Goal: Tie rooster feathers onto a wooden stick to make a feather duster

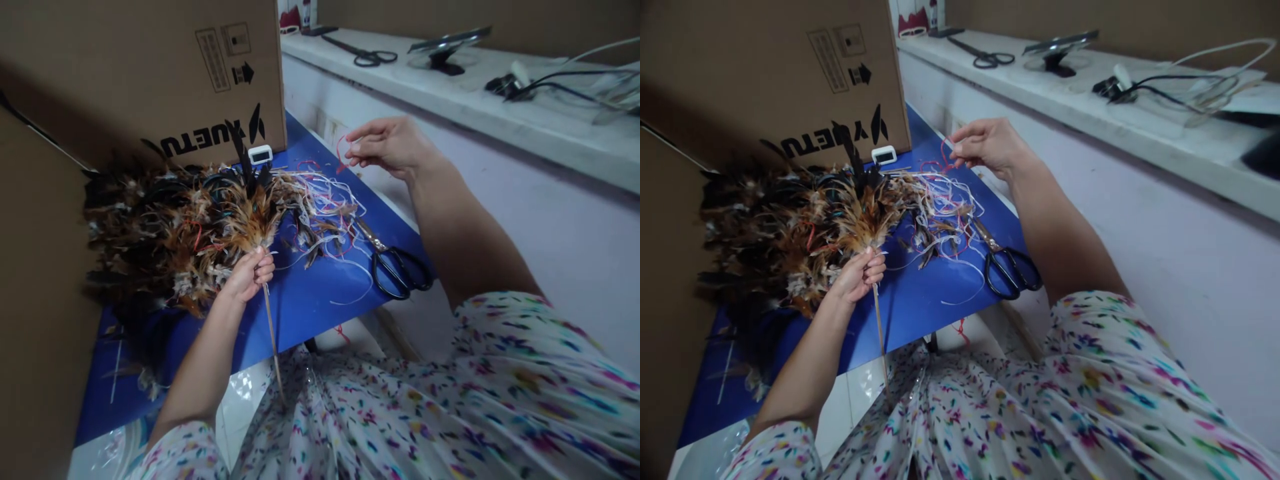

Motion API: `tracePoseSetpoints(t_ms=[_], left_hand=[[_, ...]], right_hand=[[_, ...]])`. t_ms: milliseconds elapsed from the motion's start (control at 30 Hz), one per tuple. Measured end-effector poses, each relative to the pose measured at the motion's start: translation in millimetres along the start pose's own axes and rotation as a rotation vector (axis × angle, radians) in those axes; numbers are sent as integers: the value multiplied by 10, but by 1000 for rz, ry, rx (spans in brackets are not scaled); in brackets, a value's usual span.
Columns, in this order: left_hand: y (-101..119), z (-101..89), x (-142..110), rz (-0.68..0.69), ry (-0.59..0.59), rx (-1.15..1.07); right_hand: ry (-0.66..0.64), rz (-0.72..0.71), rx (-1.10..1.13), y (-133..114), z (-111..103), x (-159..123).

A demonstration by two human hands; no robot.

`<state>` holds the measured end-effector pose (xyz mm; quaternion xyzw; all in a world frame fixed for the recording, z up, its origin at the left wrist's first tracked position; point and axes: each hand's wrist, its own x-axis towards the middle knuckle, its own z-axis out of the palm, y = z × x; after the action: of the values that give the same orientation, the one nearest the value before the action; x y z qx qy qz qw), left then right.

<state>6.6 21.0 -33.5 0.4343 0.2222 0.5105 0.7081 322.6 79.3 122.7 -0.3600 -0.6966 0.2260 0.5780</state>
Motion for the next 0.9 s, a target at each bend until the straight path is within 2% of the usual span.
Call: tracePoseSetpoints(t_ms=[133,267,367,533,800,900], left_hand=[[-16,-4,12,4,-15,-5],[-27,0,14,0,-23,-4],[-29,11,14,-9,-13,2],[-35,27,20,-18,-12,-11],[-48,19,15,-11,-21,-36],[-59,20,19,-4,2,-9]], right_hand=[[-75,-17,11,9,164,-230],[-188,15,58,109,448,-509],[-276,-15,64,201,676,-698],[-335,-28,10,351,967,-872],[-371,-48,-258,440,1120,-969],[-356,-62,-250,435,1152,-977]])
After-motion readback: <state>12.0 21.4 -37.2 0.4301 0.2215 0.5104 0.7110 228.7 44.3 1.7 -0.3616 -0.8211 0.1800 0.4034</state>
